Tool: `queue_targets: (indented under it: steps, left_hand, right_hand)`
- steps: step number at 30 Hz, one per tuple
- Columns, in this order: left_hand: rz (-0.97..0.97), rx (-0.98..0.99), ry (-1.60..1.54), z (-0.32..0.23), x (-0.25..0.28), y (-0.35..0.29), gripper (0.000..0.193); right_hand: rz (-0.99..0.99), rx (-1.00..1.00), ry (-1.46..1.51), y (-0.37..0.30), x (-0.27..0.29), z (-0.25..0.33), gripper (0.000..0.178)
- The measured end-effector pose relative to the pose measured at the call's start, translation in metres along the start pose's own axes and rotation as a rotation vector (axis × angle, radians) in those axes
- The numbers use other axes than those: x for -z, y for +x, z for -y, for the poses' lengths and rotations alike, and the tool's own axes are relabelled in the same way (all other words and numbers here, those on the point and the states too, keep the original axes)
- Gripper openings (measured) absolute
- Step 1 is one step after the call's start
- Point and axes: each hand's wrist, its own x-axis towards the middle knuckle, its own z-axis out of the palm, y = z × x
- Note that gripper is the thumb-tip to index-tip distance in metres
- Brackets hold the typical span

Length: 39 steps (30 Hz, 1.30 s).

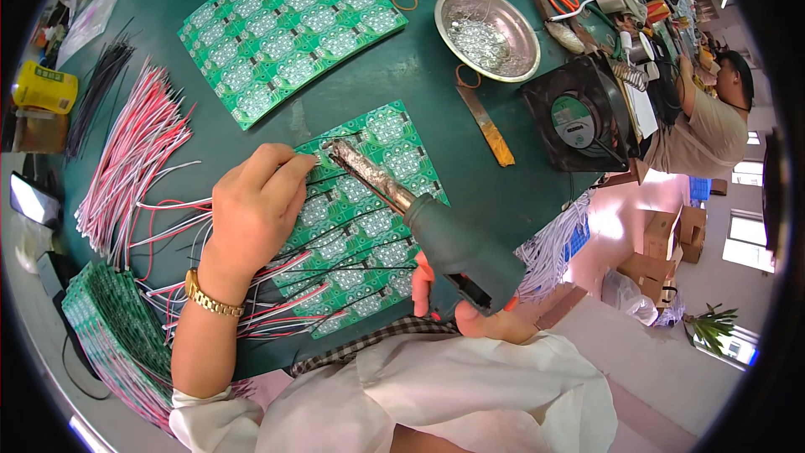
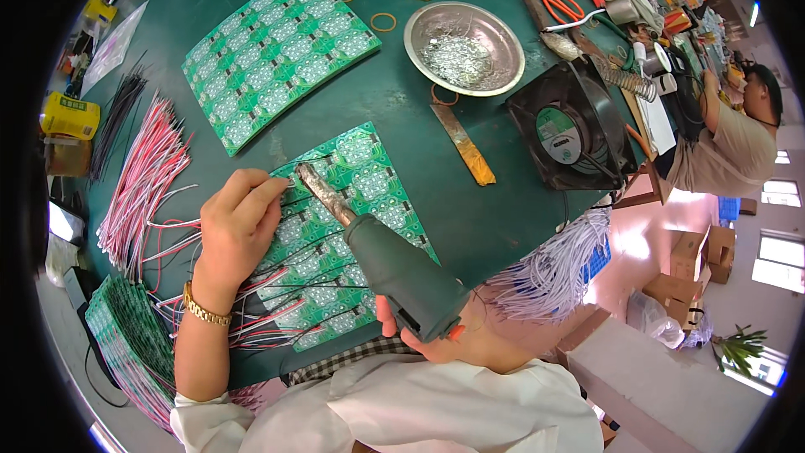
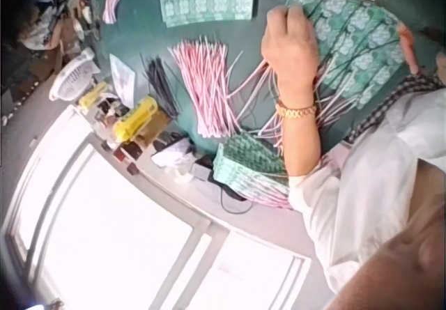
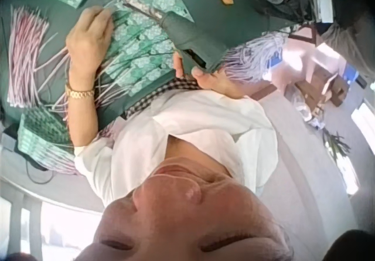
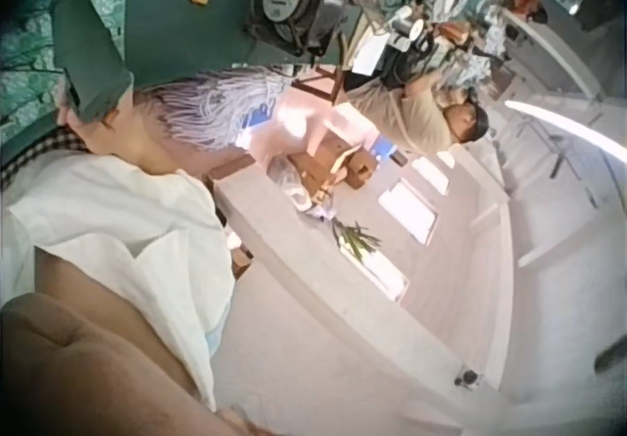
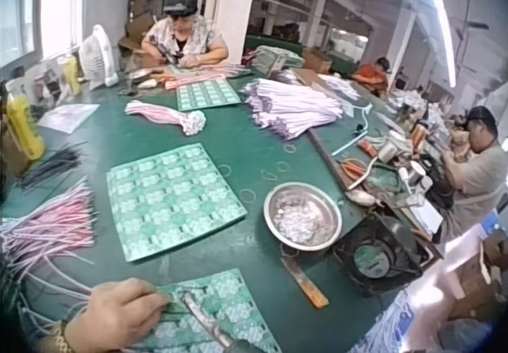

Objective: The person attaches wires to circuit boards, positioning the wire ends onto the boards by hand and soldering them in place with a soldering tool.

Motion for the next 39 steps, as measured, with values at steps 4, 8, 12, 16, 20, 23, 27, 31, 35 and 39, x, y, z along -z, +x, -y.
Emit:
queue_targets:
  steps: [4, 8, 12, 16, 20, 23, 27, 31, 35, 39]
  left_hand:
    - [0.002, 0.020, -0.033, 0.000, 0.001, 0.004, 0.024]
    - [-0.008, 0.035, -0.053, 0.002, 0.000, 0.001, 0.023]
    - [-0.013, 0.040, -0.071, 0.002, 0.000, 0.002, 0.021]
    - [-0.014, 0.041, -0.069, 0.001, 0.000, 0.002, 0.021]
    - [-0.014, 0.037, -0.056, -0.001, 0.001, 0.004, 0.022]
    - [-0.012, 0.032, -0.043, -0.001, 0.001, 0.002, 0.022]
    - [-0.009, 0.031, -0.036, 0.000, 0.000, 0.001, 0.022]
    - [-0.013, 0.024, -0.031, 0.001, 0.000, 0.000, 0.022]
    - [-0.010, 0.022, -0.024, 0.000, 0.001, 0.001, 0.022]
    - [-0.030, 0.041, -0.007, 0.000, -0.001, 0.000, 0.020]
  right_hand:
    - [0.085, -0.231, -0.047, -0.005, 0.007, 0.007, 0.063]
    - [0.110, -0.327, -0.211, 0.009, -0.002, 0.028, 0.051]
    - [0.146, -0.346, -0.249, 0.009, -0.002, 0.029, 0.046]
    - [-0.017, -0.116, -0.107, 0.003, -0.013, 0.006, 0.047]
    - [-0.044, -0.080, -0.027, 0.002, -0.009, 0.008, 0.064]
    - [-0.181, -0.080, -0.092, 0.005, -0.024, 0.027, 0.077]
    - [-0.074, -0.177, 0.109, -0.002, -0.003, 0.015, 0.048]
    - [-0.164, -0.128, 0.178, 0.000, -0.019, 0.017, 0.055]
    - [-0.046, -0.126, 0.185, 0.000, -0.004, 0.004, 0.057]
    - [-0.225, 0.083, -0.142, 0.003, -0.019, 0.001, 0.084]
